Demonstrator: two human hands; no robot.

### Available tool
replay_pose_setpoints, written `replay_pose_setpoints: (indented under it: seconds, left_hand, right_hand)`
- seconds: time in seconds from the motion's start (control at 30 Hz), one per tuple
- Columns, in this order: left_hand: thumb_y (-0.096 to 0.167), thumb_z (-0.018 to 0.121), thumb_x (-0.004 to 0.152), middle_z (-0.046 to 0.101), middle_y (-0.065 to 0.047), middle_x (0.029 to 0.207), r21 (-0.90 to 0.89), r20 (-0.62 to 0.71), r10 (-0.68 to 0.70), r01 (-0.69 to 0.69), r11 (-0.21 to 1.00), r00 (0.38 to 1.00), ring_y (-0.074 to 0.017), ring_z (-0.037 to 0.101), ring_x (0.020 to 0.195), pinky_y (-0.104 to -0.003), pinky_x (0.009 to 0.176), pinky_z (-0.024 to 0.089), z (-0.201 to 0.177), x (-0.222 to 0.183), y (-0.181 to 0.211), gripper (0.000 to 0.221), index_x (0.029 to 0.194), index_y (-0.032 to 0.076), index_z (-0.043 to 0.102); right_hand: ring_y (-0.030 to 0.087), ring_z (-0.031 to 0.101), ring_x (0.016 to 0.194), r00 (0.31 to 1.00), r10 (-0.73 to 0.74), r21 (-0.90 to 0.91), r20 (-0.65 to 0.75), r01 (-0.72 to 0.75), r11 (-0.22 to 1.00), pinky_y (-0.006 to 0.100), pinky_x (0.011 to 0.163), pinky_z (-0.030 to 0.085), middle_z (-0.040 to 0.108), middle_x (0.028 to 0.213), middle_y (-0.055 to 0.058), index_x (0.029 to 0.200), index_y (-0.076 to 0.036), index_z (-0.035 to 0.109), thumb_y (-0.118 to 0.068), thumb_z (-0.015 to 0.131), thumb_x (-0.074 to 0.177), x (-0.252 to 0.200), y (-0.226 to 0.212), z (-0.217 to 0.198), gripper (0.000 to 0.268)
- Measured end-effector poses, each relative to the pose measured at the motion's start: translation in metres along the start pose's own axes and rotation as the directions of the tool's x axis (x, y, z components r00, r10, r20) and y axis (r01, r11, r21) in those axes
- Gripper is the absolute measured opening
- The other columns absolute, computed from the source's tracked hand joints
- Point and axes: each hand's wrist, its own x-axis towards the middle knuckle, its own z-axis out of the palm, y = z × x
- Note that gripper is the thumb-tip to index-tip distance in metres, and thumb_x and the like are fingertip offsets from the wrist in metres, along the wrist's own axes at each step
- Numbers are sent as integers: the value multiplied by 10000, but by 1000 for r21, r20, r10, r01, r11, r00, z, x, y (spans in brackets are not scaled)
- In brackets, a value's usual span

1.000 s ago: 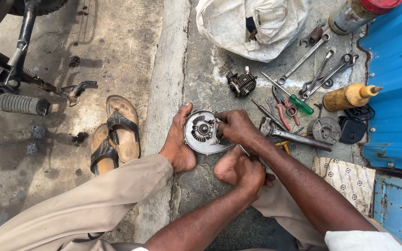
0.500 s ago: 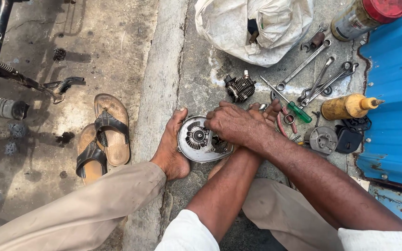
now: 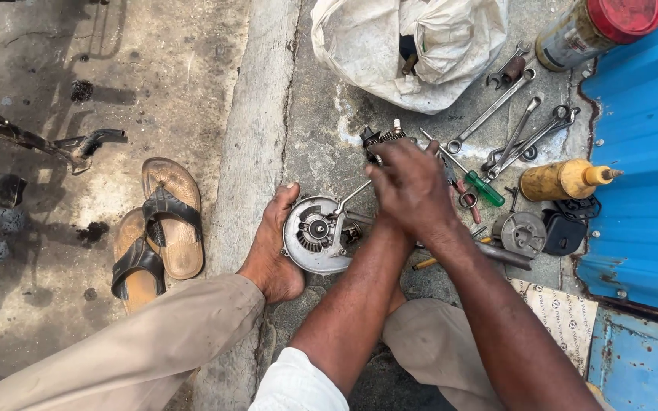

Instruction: Disassembling and inspecting motorcycle engine components using manual tools.

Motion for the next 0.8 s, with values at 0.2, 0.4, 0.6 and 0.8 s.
replay_pose_setpoints:
  seconds: [0.2,0.4,0.6,0.8]
  left_hand:
    - [415,306,1083,452,-118,1546,268,-206,-37,93,959,978,-269,382,1430,-611,1245,136,52,-26,9,509,1417,114,544]
    - [385,324,1088,466,-148,1561,214,-122,-47,72,974,991,-266,402,1470,-533,1254,214,-12,22,-5,487,1436,105,516]
    - [407,356,1079,521,-161,1475,276,-224,-107,168,946,969,-279,454,1417,-454,1217,354,10,-4,9,553,1470,35,476]
    - [190,583,942,663,-312,1296,857,-256,143,156,490,956,-396,679,1081,-580,984,599,35,-103,45,479,1363,-38,576]
  right_hand:
    - [173,650,814,399,904,692,152,-697,191,314,715,590,685,915,82,1145,-7,691,-298,615,1018,-40,68,8,326]
    - [206,712,972,464,834,496,299,-822,279,319,840,610,722,1059,128,1268,27,663,-244,649,983,-8,55,10,394]
    - [244,715,985,435,817,639,378,-761,110,337,887,624,705,1118,239,1221,74,661,-176,596,1012,-4,62,31,332]
    - [183,681,910,438,861,435,259,-849,301,270,746,564,710,1063,169,1141,46,684,-191,566,1042,-3,74,52,283]
